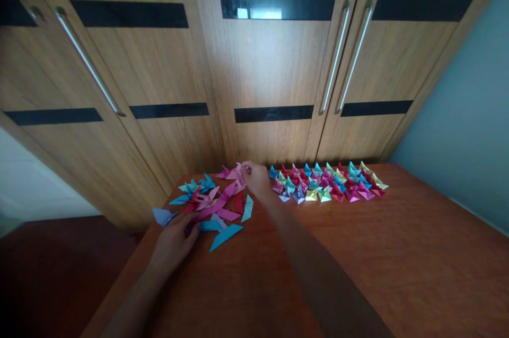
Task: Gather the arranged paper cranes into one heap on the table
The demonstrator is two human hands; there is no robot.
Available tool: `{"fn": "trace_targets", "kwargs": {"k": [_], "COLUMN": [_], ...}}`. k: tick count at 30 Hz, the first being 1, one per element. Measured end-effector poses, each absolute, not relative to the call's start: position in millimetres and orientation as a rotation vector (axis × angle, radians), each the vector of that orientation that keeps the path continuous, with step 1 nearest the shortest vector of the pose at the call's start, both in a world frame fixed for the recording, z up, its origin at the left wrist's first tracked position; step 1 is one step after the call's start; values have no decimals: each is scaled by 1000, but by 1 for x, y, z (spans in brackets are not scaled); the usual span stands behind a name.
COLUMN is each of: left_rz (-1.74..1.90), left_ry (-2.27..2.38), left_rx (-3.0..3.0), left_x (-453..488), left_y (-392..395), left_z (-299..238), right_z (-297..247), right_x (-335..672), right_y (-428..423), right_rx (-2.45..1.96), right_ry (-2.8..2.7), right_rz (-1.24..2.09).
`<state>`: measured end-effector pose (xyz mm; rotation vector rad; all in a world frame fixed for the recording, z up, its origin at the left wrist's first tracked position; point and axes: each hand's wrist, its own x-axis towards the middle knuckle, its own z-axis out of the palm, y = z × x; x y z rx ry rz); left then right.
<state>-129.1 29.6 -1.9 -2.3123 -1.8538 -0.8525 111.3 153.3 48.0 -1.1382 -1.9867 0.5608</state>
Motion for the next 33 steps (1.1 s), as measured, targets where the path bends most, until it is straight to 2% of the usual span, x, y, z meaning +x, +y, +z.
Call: {"fn": "trace_targets", "kwargs": {"k": [8,12,16,19,24,29,33], "left_rz": [-921,-1009,-1088,-1086,-1029,-1103,-1044], "left_ry": [-1784,-1796,-1726,-1626,-1616,-1910,-1971], "left_rx": [-2395,-2397,-2479,-2626,-2783,-2706,-2774], "left_x": [-119,-108,-78,-42,21,61,77], "left_y": [26,23,21,30,84,156,187], "left_z": [1,3,14,22,18,8,0], "right_z": [36,21,11,10,6,-2,-6], "right_x": [103,157,237,286,312,297,292], "right_y": [163,169,181,192,216,242,256], "right_rx": [-1106,-1183,-1535,-1658,-1725,-1736,-1754], "right_ry": [-1998,-1923,-1863,-1845,-1974,-2130,-2212], "right_rz": [570,515,206,113,51,49,91]}}
